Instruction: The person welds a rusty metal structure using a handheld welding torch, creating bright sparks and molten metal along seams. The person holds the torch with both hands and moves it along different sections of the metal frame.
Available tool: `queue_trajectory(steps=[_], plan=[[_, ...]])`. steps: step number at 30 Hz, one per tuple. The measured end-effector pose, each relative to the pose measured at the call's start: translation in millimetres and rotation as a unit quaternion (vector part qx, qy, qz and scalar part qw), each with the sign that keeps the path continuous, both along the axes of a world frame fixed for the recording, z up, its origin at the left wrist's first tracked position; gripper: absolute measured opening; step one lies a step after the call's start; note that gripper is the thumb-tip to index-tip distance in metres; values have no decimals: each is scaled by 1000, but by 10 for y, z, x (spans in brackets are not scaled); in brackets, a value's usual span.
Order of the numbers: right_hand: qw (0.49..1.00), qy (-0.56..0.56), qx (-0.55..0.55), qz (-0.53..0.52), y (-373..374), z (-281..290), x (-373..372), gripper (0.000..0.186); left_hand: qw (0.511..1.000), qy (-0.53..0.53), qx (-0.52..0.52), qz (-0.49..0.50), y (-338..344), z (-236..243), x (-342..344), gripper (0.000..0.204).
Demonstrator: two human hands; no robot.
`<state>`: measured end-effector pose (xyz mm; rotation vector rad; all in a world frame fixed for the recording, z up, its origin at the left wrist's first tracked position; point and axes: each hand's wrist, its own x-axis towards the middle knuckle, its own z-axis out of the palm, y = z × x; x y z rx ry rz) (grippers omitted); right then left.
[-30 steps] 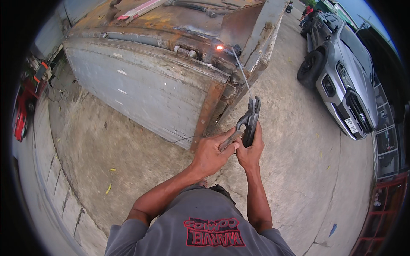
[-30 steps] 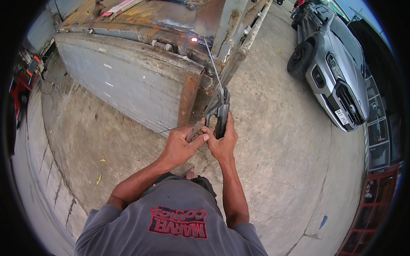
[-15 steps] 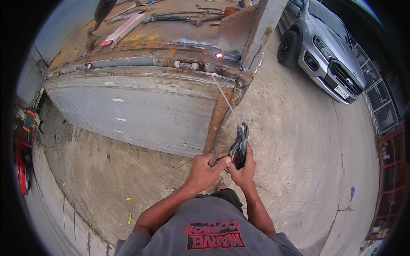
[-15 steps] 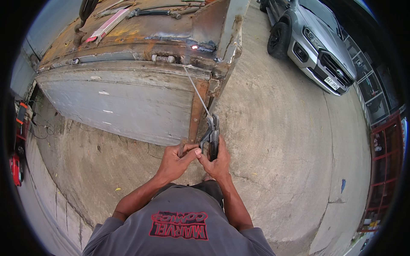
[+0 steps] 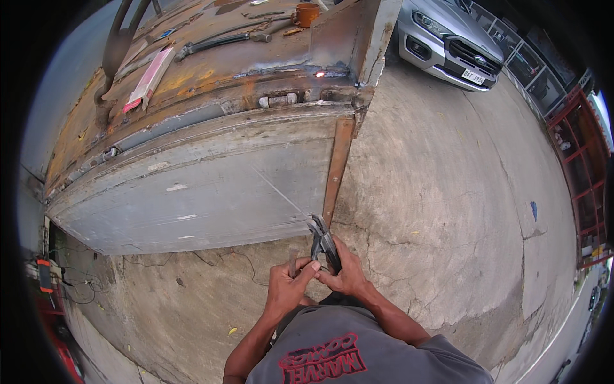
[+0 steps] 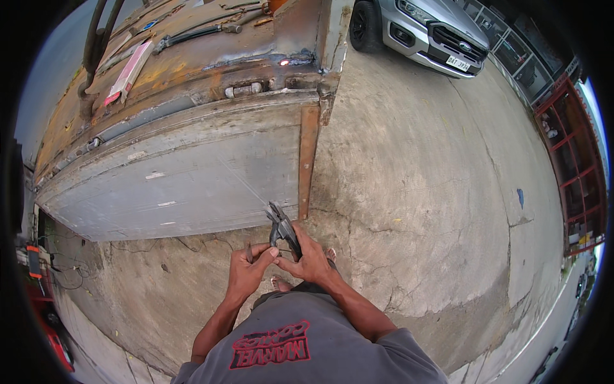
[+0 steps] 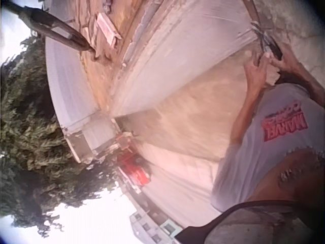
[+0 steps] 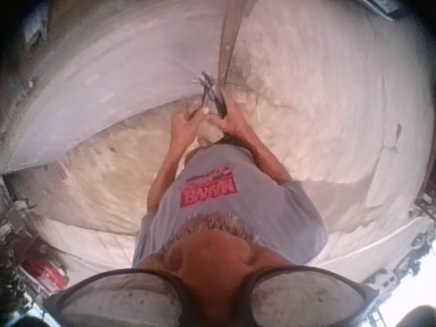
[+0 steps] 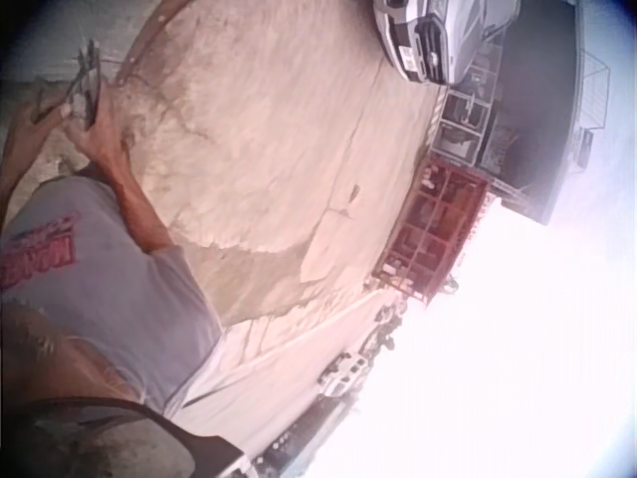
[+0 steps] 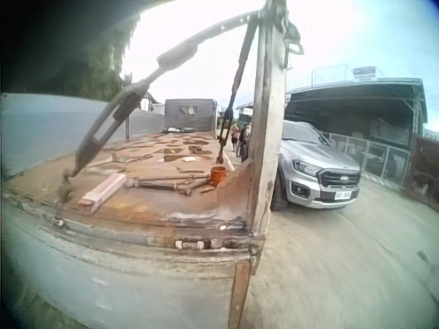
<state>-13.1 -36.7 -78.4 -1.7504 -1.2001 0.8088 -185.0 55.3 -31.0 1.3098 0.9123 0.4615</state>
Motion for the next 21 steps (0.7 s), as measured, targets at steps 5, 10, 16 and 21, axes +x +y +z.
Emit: queue_trajectory(steps=[5,10,16,21], plan=[[985,-109,132,-11,62,-145,15,103,999,-10,-13,-47,118,98,-16,25],[994,-50,97,12,236,-51,221,101,999,-30,-3,-40,277,85,168,22],[998,11,33,45,519,70,616,106,997,-10,12,-71,623,82,465,20],[997,-15,79,19,590,56,891,107,992,11,31,-118,823,309,820,21]])
